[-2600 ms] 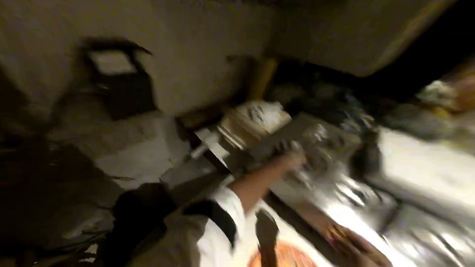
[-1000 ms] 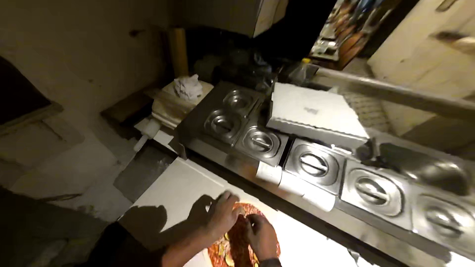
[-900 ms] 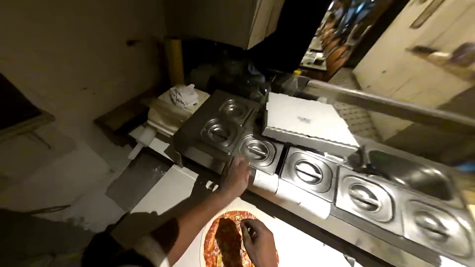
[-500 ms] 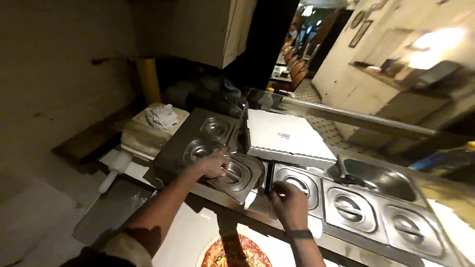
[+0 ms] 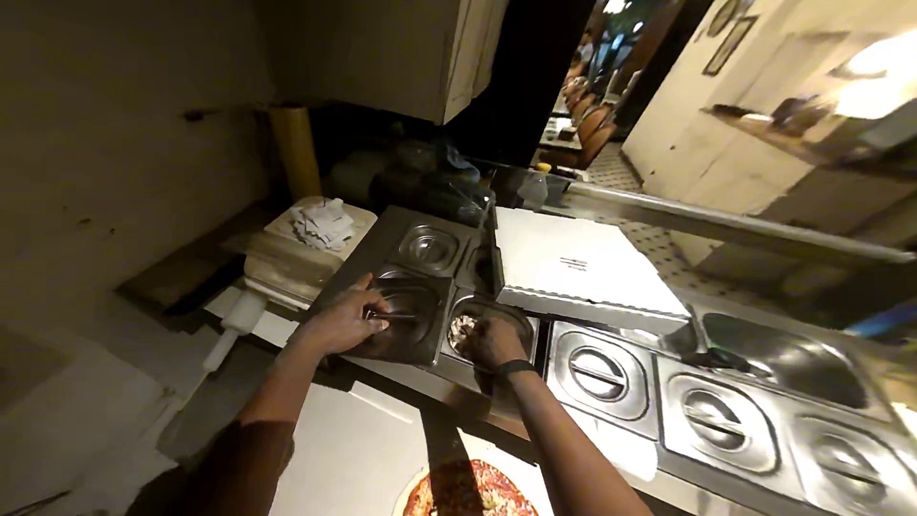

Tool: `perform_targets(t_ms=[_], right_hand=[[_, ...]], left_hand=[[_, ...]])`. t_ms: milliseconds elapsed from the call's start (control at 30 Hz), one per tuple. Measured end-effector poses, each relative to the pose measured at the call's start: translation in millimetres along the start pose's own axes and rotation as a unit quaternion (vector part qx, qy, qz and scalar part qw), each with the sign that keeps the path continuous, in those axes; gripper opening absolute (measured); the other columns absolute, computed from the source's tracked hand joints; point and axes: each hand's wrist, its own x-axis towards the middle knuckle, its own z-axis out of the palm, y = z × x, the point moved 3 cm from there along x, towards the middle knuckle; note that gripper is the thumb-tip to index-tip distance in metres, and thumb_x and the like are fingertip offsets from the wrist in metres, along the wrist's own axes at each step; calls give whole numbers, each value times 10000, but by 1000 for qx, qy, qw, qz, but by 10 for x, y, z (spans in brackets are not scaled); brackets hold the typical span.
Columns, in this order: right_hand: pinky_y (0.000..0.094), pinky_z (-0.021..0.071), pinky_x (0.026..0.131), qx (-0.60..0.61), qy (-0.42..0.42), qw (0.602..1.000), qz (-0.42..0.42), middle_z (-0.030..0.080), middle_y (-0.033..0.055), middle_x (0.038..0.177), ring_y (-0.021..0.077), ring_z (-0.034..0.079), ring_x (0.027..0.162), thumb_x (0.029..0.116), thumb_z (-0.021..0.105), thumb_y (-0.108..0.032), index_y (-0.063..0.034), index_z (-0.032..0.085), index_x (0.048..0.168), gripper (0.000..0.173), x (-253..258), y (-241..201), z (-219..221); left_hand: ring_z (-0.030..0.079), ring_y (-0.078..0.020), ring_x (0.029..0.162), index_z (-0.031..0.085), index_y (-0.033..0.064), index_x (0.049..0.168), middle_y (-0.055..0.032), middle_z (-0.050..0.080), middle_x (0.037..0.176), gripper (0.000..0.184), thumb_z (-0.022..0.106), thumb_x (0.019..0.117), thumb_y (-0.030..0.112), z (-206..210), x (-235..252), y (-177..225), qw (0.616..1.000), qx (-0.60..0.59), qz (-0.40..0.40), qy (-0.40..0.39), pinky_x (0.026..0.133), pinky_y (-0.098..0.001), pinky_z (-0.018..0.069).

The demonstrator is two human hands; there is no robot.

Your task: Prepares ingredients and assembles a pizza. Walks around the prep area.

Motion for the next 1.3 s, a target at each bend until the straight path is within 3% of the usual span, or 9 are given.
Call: perform_targets(t_ms=[100,167,267,400,500,700,900,1133,1300], right_hand=[[626,529,812,150,54,986,41,713,223,975,392,686,917,1026,600,-227,-13,726,1043,249,50,116,-151],[596,510,970,161,21,986,42,711,215,1144,369,668,1098,1046,563,-148,-25,723,1175,240,35,168,-326],[520,556,797,261,101,959,40,719,140,952,274,681,873,1041,546,-234,-47,731,1038,263,-44,276,-383],[631,489,1032,-3,-28,1000,4,675,246,1243,415,636,1191,939,713,-277,-26,663,1295,439,-44,85,-191],[643,446,1069,-97,-135,986,20,598,287,1374,463,565,1292,995,662,-259,26,592,1371,477,-99,-94,-53],[607,502,1023,28,90,995,-13,670,246,1239,424,636,1177,966,695,-235,-42,721,1211,313,45,71,-124],[649,527,837,209,136,967,47,720,230,1010,406,689,945,1026,617,-360,-26,737,1096,361,-59,308,-336],[271,487,520,549,122,822,89,680,58,870,108,577,614,1111,421,-311,-31,650,1140,362,-1499,575,-375],[287,524,553,557,4,813,173,704,56,833,106,614,628,1056,513,-171,-12,680,1059,231,-2581,871,632]], left_hand=[[374,-342,1485,706,126,1134,-177,317,1645,193,726,959,206,102,46,144,1000,21,-12,-7,1154,-534,394],[373,-353,1482,714,122,1124,-178,312,1647,191,731,954,207,181,98,235,999,32,-7,-12,1148,-539,401],[344,-355,1497,718,131,1126,-171,301,1653,192,732,954,216,291,206,345,999,40,5,-16,1163,-536,386],[340,-364,1498,720,135,1128,-193,316,1640,204,735,947,229,434,344,489,999,51,0,-18,1168,-545,372],[321,-367,1509,718,132,1144,-195,313,1643,218,727,952,234,516,340,560,999,52,-5,-12,1184,-547,350],[388,-395,1458,730,111,1096,-200,351,1619,168,733,952,198,426,147,550,997,76,-18,-5,1139,-555,405],[357,-401,1472,736,119,1070,-205,348,1616,156,746,937,201,457,213,497,996,85,-11,9,1145,-549,401],[329,-421,1476,743,114,1046,-178,321,1637,147,757,914,178,1030,493,755,995,85,54,-13,1154,-568,390],[181,-500,1523,741,146,1150,-171,257,1675,233,715,931,219,1479,798,943,990,133,36,-3,1194,-657,280]])
